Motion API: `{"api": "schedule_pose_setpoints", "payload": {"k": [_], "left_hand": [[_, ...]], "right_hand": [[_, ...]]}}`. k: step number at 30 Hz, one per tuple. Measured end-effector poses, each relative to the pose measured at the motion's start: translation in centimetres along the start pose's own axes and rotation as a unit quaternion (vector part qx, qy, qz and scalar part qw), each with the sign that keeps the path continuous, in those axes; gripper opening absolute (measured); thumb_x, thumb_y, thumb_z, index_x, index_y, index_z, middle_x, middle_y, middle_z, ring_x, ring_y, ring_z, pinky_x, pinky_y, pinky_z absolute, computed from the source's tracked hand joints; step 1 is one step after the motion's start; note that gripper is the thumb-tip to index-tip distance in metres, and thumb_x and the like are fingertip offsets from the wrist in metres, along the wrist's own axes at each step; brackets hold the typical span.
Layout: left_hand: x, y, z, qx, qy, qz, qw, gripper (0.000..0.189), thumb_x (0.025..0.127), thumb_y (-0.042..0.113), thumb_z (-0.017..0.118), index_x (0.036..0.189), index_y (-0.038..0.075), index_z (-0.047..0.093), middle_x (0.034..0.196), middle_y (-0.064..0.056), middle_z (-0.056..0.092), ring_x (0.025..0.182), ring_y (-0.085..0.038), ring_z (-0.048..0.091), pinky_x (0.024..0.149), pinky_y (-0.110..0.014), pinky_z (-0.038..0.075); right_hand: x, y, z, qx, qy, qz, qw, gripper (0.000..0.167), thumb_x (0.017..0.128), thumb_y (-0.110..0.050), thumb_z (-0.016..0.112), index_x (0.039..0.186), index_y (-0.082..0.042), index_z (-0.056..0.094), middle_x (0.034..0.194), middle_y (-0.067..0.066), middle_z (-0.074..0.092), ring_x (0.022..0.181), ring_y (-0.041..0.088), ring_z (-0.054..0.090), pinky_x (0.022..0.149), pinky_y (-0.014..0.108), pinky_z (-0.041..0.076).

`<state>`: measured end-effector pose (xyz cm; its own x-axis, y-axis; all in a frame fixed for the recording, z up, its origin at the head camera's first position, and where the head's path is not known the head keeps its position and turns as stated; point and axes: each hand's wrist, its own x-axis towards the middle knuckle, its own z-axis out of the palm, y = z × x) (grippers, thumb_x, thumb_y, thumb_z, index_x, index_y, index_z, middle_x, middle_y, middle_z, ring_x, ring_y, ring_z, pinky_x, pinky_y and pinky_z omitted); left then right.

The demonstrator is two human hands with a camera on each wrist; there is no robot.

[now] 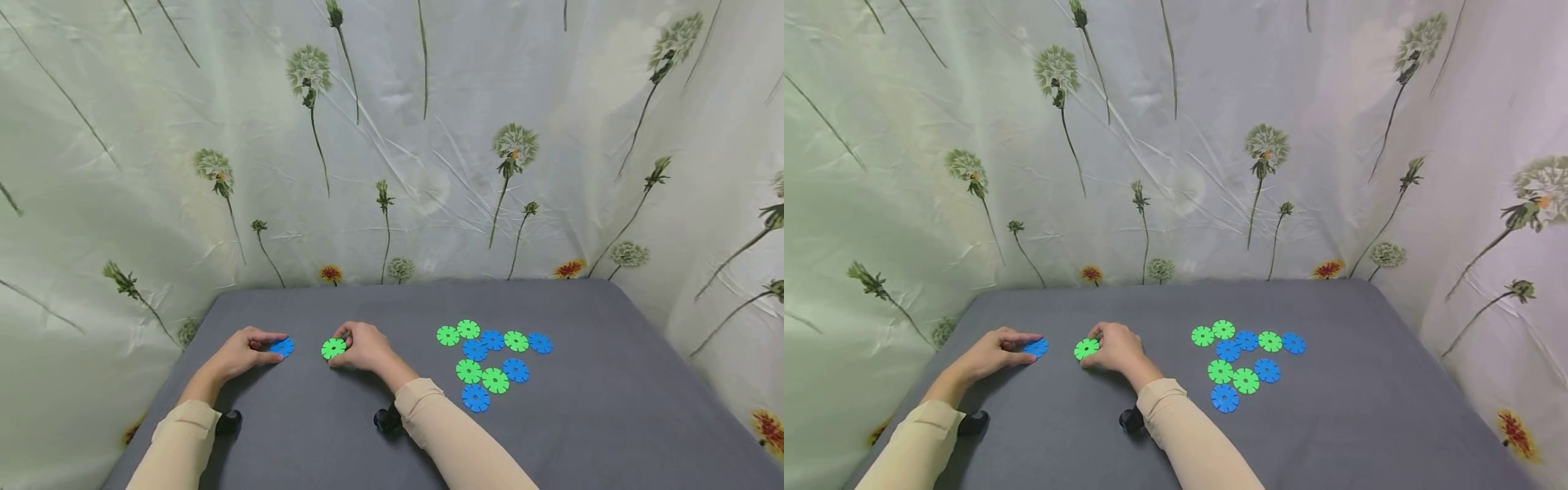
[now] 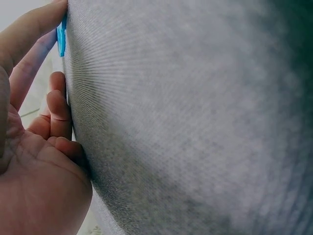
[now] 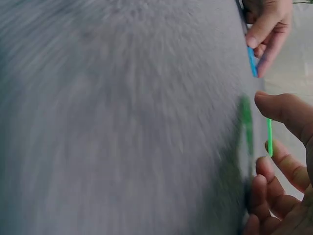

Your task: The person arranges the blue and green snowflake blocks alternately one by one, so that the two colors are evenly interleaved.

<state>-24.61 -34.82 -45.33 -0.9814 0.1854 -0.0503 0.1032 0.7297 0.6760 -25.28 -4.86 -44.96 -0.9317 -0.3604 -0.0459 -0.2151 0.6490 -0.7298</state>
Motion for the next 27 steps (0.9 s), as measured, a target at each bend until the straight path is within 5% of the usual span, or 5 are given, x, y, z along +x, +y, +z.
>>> {"api": "schedule_pose_setpoints", "payload": {"k": [5,13,21,27], "left_hand": [[0.1,0.1,0.2,0.004,0.008,-0.005,0.9999,0.051,0.087,0.027,0.091,0.133,0.008,0.078,0.118,-0.015,0.066,0.105,-0.022,0.052,0.086,-0.033,0.044],[0.2,0.1,0.3,0.009,0.001,-0.002,1.0,0.051,0.088,0.028,0.09,0.134,0.009,0.077,0.12,-0.015,0.065,0.107,-0.024,0.053,0.088,-0.036,0.045],[0.2,0.3,0.3,0.009,0.002,-0.003,1.0,0.052,0.088,0.027,0.09,0.134,0.009,0.077,0.121,-0.015,0.065,0.109,-0.025,0.055,0.088,-0.036,0.046],[0.1,0.3,0.2,0.015,0.004,-0.007,0.9998,0.053,0.087,0.029,0.091,0.134,0.01,0.077,0.12,-0.016,0.065,0.109,-0.026,0.055,0.089,-0.036,0.046]], "right_hand": [[0.8,-1.2,1.5,-0.063,0.029,0.024,0.9973,0.043,0.082,-0.042,0.095,0.119,-0.028,0.078,0.085,-0.008,0.061,0.08,0.012,0.054,0.082,0.038,0.037],[1.3,-2.4,2.2,-0.113,0.041,0.062,0.9908,0.045,0.081,-0.048,0.095,0.121,-0.034,0.078,0.125,-0.004,0.074,0.107,0.025,0.064,0.091,0.045,0.043],[1.6,-1.9,1.9,-0.1,0.021,0.053,0.9933,0.039,0.087,-0.041,0.091,0.122,-0.031,0.078,0.12,-0.003,0.074,0.106,0.025,0.064,0.09,0.045,0.041],[1.6,-2.3,2.7,-0.132,0.045,0.065,0.9881,0.035,0.089,-0.047,0.088,0.12,-0.036,0.077,0.123,-0.005,0.073,0.113,0.026,0.065,0.096,0.049,0.044]]}}
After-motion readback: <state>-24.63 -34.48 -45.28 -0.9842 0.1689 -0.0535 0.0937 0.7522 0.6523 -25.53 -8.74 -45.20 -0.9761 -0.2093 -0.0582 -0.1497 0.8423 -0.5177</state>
